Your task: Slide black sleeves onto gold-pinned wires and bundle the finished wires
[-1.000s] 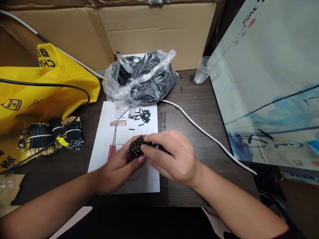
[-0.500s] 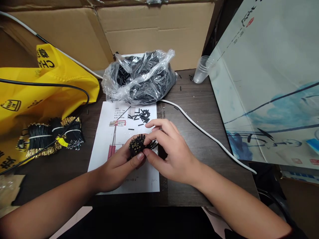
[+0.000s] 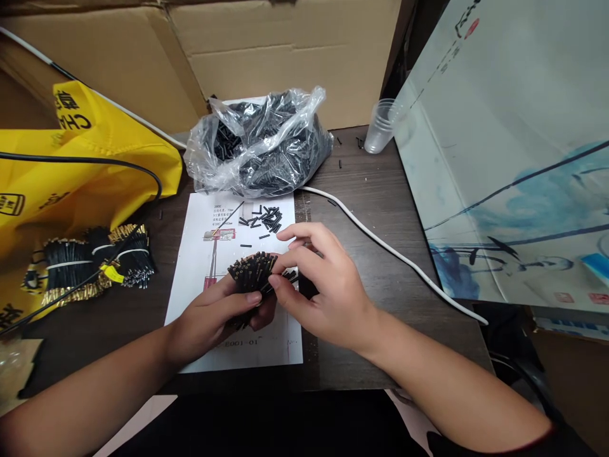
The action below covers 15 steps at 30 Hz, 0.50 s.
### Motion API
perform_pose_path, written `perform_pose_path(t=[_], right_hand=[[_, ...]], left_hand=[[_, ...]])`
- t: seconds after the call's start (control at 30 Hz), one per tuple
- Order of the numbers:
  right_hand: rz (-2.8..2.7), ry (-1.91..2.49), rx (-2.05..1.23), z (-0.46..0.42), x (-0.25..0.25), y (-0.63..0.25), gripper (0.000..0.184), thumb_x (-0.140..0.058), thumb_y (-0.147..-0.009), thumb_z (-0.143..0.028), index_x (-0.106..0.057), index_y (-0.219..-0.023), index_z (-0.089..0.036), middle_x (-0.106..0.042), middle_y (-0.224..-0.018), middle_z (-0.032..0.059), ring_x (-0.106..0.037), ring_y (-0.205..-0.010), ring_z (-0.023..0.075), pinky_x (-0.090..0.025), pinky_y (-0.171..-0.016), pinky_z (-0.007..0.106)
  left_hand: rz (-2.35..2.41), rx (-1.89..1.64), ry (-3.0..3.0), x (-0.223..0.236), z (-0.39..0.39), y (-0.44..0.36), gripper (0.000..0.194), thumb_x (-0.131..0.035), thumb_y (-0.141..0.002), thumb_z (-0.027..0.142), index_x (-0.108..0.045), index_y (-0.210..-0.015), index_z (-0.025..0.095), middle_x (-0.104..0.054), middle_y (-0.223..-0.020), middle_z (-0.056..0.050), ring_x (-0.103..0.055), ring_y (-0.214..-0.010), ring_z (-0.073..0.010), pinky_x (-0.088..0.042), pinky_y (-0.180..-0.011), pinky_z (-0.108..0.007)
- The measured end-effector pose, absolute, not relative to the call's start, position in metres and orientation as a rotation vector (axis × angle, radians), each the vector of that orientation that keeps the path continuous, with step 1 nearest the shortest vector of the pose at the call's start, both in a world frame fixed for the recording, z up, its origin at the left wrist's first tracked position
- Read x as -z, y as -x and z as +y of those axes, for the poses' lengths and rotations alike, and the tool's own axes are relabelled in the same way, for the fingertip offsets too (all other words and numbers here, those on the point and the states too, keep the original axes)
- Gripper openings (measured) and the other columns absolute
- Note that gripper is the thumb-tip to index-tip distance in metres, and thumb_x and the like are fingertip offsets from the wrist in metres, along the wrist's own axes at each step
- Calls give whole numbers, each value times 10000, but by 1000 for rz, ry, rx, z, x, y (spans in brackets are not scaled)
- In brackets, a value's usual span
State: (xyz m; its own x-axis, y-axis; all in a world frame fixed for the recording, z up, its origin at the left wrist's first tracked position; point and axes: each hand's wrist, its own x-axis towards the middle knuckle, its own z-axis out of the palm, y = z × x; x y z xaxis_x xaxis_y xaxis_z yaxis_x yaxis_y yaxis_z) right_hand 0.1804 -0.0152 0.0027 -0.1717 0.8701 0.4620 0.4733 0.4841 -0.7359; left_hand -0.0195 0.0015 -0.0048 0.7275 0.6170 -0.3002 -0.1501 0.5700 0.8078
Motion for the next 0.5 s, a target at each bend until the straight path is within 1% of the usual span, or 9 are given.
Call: perform_pose_path(t=[0.1, 0.33, 0.43, 0.5], right_hand=[[-1835, 1111, -520, -15, -2, -180, 178, -666, -820, -150, -641, -977, -230, -579, -1203, 90, -587, -1041, 221, -533, -894, 434], [-1846, 1109, -481, -16, 2, -180, 226, -663, -818, -133, -662, -1022, -228, -589, -1207, 89, -583, -1044, 215, -532, -891, 421], [-1852, 1101, -490, -16, 2, -180, 225, -652, -823, -117, -670, -1022, -221, -592, -1209, 90, -577, -1061, 216, -529, -888, 412], [-1846, 1103, -509, -16, 1, -179, 192, -648, -826, -116, -673, -988, -217, -596, -1198, 88, -577, -1058, 217, -525, -891, 411]], left_hand=[[574, -475, -806, 8, 2, 20, 170, -559, -937, 270, -510, -1070, 177, -522, -755, 0, -481, -669, -112, -385, -630, -264], [494, -457, -692, 6, 4, 17, 149, -556, -938, 238, -488, -1055, 177, -510, -740, 2, -483, -635, -103, -370, -598, -254], [472, -440, -674, 5, 5, 16, 144, -547, -943, 232, -479, -1057, 176, -508, -741, 2, -484, -631, -99, -382, -598, -252], [463, -431, -683, 7, 5, 16, 135, -539, -950, 225, -472, -1057, 176, -507, -744, 3, -485, -637, -98, -390, -604, -252]])
